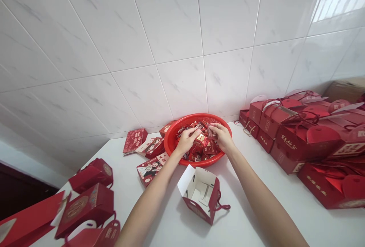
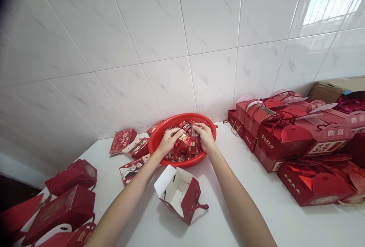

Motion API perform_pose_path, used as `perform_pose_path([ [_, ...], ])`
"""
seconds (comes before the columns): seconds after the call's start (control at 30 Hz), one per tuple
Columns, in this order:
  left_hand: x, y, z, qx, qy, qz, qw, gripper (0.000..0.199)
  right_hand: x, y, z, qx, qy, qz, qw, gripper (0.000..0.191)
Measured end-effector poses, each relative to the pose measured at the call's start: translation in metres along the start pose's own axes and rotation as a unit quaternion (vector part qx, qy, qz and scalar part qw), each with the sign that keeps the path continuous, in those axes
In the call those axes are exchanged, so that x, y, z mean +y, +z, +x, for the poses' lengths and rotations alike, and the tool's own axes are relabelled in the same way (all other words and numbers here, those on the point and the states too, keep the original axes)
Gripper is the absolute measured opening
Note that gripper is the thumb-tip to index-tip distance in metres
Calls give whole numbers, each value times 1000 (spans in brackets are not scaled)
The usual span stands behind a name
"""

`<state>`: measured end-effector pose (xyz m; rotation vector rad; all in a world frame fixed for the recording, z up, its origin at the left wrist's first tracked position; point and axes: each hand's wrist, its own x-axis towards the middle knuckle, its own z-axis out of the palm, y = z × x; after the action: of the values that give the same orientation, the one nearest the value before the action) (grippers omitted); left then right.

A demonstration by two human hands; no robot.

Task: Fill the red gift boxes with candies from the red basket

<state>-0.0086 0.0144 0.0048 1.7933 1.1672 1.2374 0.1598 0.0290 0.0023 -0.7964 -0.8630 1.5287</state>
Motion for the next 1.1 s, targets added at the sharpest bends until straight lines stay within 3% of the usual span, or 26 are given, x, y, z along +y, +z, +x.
perform_pose_path([
  [0.27, -8, 3, 1, -12, -7, 5, 1000, 41, -6, 4, -8, -69, 42, -74, 994, 32],
  [0.43, -14, -2, 5, 26, -29, 25, 999, 39, -7, 4, -11, -113, 44, -117, 986, 38],
  [0.57, -21, -28, 7, 22, -67, 75, 995, 40, -7, 4, -10, -73, 20, -75, 994, 36],
  [0.7, -27, -62, 3, -24, -118, 166, 979, 18, -7, 3, -6, -41, 49, -42, 997, 33],
  [0.77, -29, -70, 2, -61, -145, 203, 966, 15, -7, 1, -4, -37, 62, -30, 997, 31],
  [0.83, -32, -69, 3, -103, -168, 227, 954, 25, -8, -1, -1, -30, 69, -13, 997, 28],
  [0.93, -37, -60, 5, -141, -194, 260, 935, 54, -9, -3, 0, -27, 73, 9, 997, 25],
  [1.03, -43, -55, 7, -136, -220, 299, 918, 79, -9, -3, 0, -40, 77, 18, 996, 22],
  [1.1, -46, -55, 8, -126, -233, 318, 911, 85, -9, -2, 0, -50, 81, 20, 995, 22],
])
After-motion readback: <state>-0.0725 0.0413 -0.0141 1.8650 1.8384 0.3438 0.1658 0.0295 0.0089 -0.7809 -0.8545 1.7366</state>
